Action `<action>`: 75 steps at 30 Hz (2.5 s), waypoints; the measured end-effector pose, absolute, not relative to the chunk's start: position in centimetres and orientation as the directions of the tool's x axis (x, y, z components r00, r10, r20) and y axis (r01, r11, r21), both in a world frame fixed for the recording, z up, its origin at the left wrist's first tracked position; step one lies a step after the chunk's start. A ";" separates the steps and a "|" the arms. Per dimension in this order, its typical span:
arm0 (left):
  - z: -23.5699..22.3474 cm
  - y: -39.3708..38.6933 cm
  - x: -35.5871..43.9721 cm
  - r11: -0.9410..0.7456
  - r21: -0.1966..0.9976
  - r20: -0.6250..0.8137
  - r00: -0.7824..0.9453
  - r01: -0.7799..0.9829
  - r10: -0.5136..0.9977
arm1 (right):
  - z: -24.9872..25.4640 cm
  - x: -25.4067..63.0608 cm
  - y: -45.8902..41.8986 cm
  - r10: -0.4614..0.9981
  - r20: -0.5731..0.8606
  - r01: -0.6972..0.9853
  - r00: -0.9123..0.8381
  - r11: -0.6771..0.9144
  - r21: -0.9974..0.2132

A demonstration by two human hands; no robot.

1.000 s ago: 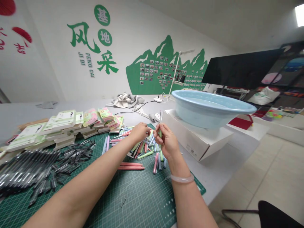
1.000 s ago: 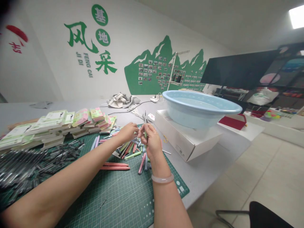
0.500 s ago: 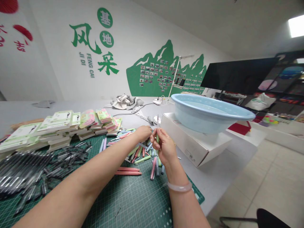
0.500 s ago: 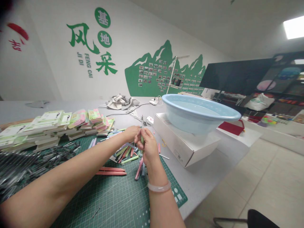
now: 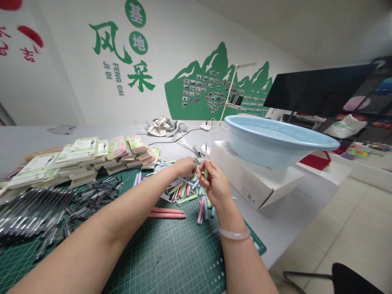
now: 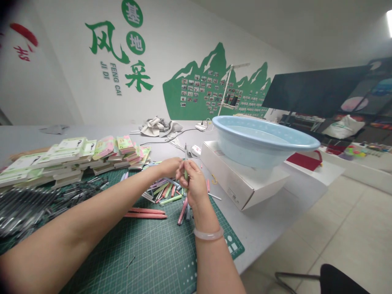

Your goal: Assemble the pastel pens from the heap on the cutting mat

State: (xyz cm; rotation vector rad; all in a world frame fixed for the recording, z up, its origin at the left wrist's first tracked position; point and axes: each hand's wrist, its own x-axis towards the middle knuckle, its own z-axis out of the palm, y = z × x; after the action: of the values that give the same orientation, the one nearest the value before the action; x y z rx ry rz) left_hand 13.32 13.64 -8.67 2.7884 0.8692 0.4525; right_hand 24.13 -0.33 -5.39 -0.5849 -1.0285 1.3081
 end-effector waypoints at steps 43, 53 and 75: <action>-5.3 0.8 0.7 -0.102 0.922 0.152 0.107 -0.374 0.983 | -9.8 16.7 -1.0 0.896 0.189 -0.201 -0.403 0.115 -0.973; -4.1 -0.6 1.8 -0.204 0.948 0.269 0.278 -0.243 0.922 | -8.5 17.5 -1.4 0.889 0.206 -0.280 -0.408 0.093 -0.955; -9.0 2.1 7.6 -0.516 0.351 0.280 0.438 0.781 0.854 | -6.6 22.9 -0.2 0.951 0.249 -0.403 -0.185 0.157 -0.902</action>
State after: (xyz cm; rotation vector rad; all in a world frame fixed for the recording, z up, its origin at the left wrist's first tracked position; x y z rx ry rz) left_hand 7.65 2.13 -9.01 2.5170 1.4453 0.6403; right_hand 22.90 -0.22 -6.56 -0.6452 -1.1639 1.3762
